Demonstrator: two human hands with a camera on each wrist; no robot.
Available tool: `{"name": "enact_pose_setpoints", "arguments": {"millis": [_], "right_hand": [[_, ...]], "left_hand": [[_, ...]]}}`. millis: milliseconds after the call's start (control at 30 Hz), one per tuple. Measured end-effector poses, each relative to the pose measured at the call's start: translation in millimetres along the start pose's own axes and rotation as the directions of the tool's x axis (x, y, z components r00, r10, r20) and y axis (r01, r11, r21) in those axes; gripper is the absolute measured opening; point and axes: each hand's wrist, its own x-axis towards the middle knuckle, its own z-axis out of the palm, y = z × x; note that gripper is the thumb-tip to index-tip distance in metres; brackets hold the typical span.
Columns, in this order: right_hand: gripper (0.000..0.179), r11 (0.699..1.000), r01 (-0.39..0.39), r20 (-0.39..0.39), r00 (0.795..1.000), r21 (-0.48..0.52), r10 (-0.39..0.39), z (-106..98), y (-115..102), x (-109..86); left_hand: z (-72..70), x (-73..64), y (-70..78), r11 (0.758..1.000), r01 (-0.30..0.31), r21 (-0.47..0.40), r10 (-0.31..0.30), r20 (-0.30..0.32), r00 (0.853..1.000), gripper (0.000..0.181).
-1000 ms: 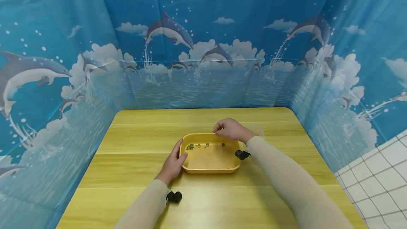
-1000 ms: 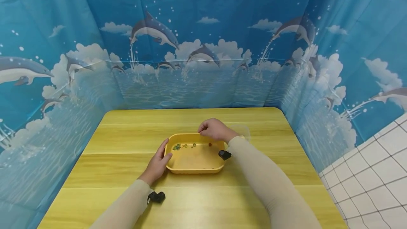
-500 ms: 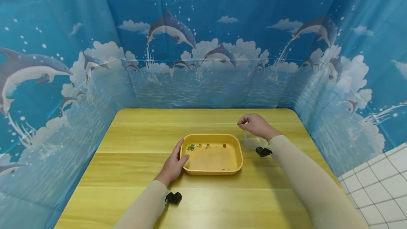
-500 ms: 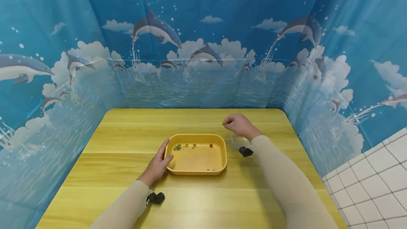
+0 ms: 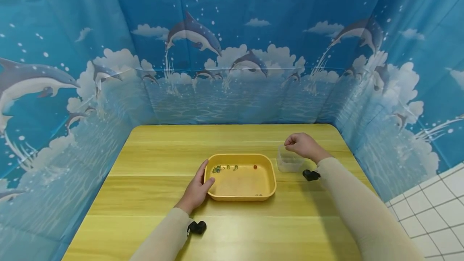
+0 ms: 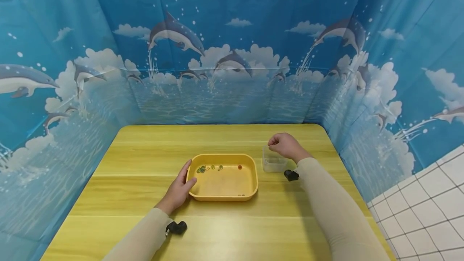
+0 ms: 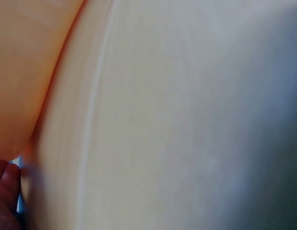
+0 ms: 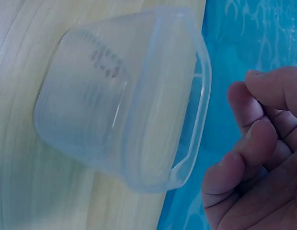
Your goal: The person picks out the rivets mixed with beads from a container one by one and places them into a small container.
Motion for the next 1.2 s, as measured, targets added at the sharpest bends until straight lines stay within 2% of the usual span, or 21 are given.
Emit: {"name": "enact_pose_setpoints", "arguments": {"millis": [433, 700, 800, 933, 1200], "right_hand": [[0.033, 0.999, -0.047, 0.046, 0.998, 0.022, 0.046, 1, 14, -7.0], [0.036, 0.999, -0.035, 0.026, 0.999, 0.011, 0.035, -2, 16, -8.3], [0.036, 1.000, -0.024, 0.011, 1.000, 0.009, 0.024, -2, 5, -7.4], [0.033, 1.000, 0.017, 0.014, 1.000, 0.024, -0.017, 3, -21, -4.4], [0.028, 0.992, 0.118, 0.062, 0.991, 0.047, -0.121, 36, -77, 4.1]], "left_hand": [[-0.5, -2.9, 0.6, 1.000, 0.016, 0.005, -0.016, 0.007, 1.000, 0.071], [0.4, 2.1, 1.8, 1.000, 0.007, 0.018, -0.007, -0.005, 1.000, 0.067], [-0.3, 3.2, 1.7, 1.000, 0.009, 0.020, -0.009, -0.008, 1.000, 0.063], [-1.4, 3.5, 2.9, 1.000, 0.018, 0.019, -0.017, -0.016, 1.000, 0.060], [-0.1, 2.4, 2.3, 1.000, 0.006, 0.021, -0.005, -0.011, 1.000, 0.063]]}}
